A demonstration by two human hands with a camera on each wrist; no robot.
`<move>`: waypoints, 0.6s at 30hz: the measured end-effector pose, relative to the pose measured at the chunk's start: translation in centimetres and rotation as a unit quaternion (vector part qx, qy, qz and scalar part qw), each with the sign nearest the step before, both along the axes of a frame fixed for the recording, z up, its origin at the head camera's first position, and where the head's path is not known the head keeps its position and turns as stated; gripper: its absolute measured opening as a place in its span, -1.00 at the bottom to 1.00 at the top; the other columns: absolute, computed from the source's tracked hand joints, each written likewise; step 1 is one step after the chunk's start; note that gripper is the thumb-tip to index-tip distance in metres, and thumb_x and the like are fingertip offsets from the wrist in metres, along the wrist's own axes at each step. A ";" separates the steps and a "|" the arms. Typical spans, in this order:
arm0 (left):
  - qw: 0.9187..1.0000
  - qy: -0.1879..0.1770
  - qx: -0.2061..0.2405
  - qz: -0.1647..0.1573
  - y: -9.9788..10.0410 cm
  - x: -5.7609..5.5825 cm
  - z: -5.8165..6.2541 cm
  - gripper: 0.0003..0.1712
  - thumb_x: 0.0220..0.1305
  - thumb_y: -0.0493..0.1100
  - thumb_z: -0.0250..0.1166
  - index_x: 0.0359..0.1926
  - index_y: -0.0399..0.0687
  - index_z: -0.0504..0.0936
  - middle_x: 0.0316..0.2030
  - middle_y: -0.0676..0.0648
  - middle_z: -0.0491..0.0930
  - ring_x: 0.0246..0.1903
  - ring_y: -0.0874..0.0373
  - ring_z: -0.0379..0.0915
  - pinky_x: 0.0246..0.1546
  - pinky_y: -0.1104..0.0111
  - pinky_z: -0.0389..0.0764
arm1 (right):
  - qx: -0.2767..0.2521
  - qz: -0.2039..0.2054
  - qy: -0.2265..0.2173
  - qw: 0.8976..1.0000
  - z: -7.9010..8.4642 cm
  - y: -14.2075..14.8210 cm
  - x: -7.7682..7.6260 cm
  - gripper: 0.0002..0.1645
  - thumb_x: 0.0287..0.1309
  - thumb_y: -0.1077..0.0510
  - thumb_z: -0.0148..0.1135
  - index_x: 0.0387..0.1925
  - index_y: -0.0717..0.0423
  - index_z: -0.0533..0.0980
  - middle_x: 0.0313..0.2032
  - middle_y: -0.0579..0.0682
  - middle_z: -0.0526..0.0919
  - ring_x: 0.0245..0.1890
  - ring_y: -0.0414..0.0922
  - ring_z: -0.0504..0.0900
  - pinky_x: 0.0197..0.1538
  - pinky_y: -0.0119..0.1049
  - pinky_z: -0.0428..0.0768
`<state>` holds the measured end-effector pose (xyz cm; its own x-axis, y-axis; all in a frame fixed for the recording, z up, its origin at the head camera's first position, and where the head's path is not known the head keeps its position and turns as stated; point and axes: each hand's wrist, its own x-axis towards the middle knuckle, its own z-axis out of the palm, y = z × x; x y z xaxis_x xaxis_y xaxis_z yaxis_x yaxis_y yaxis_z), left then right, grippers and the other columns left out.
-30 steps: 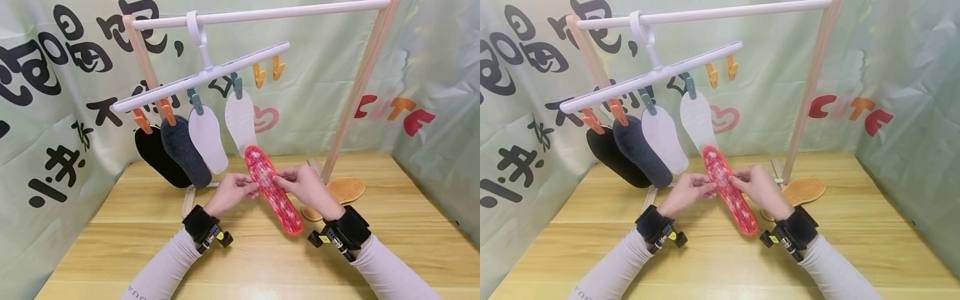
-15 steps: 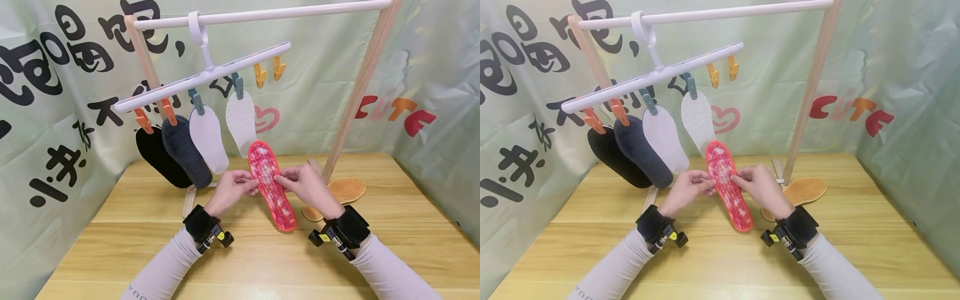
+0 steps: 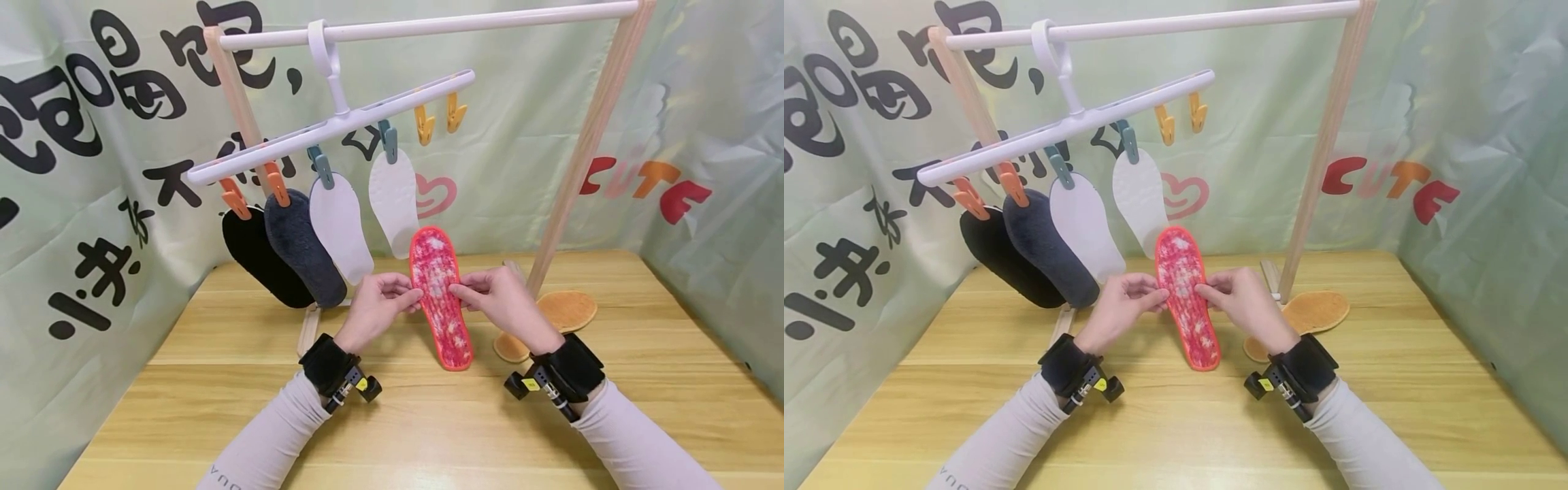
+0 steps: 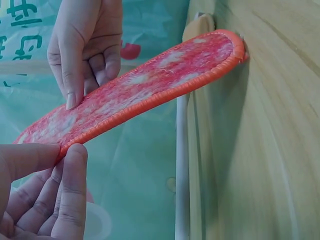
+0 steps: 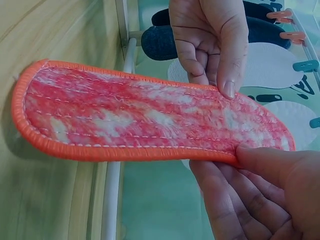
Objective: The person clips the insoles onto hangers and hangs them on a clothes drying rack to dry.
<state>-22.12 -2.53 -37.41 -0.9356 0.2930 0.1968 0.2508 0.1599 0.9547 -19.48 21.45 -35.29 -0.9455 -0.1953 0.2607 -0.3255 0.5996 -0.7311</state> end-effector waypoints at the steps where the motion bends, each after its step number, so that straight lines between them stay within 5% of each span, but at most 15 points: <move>1: 1.000 0.005 -0.002 0.000 0.0 0.0 0.0 -0.88 0.36 -0.31 0.49 -0.13 -0.28 0.80 -0.25 -0.24 0.84 -0.40 0.22 0.76 -0.14 0.09 0.84 | -0.003 0.001 0.001 1.000 0.0 0.0 0.0 -0.71 0.45 0.14 0.41 -0.06 0.33 0.78 -0.28 0.19 0.88 -0.35 -0.05 0.88 -0.05 -0.26 0.79; 3: 1.000 0.013 -0.003 0.000 0.0 -0.1 0.1 -0.88 0.36 -0.31 0.49 -0.13 -0.28 0.80 -0.25 -0.24 0.84 -0.39 0.18 0.77 -0.13 0.05 0.84 | -0.010 0.003 0.004 1.000 0.0 0.1 -0.2 -0.72 0.43 0.14 0.42 -0.07 0.33 0.78 -0.27 0.20 0.88 -0.37 -0.08 0.88 -0.24 -0.30 0.82; 13: 0.999 0.050 0.008 -0.001 0.0 -0.5 0.7 -0.88 0.39 -0.31 0.47 -0.13 -0.32 0.80 -0.26 -0.29 0.83 -0.25 -0.25 0.82 -0.15 0.06 0.85 | -0.011 0.001 -0.013 1.000 1.3 0.7 -0.6 -0.65 0.48 0.04 0.38 -0.01 0.26 0.77 -0.18 0.19 0.88 -0.20 0.06 0.88 -0.19 -0.33 0.80; 18: 0.997 0.076 -0.006 0.004 -0.2 -0.8 1.2 -0.88 0.39 -0.30 0.47 -0.14 -0.30 0.80 -0.27 -0.28 0.83 -0.30 -0.18 0.83 -0.15 -0.03 0.83 | 0.007 -0.007 0.012 1.000 2.7 0.9 -1.2 -0.63 0.49 -0.03 0.37 0.02 0.19 0.77 -0.19 0.14 0.88 -0.20 -0.03 0.88 -0.15 -0.34 0.80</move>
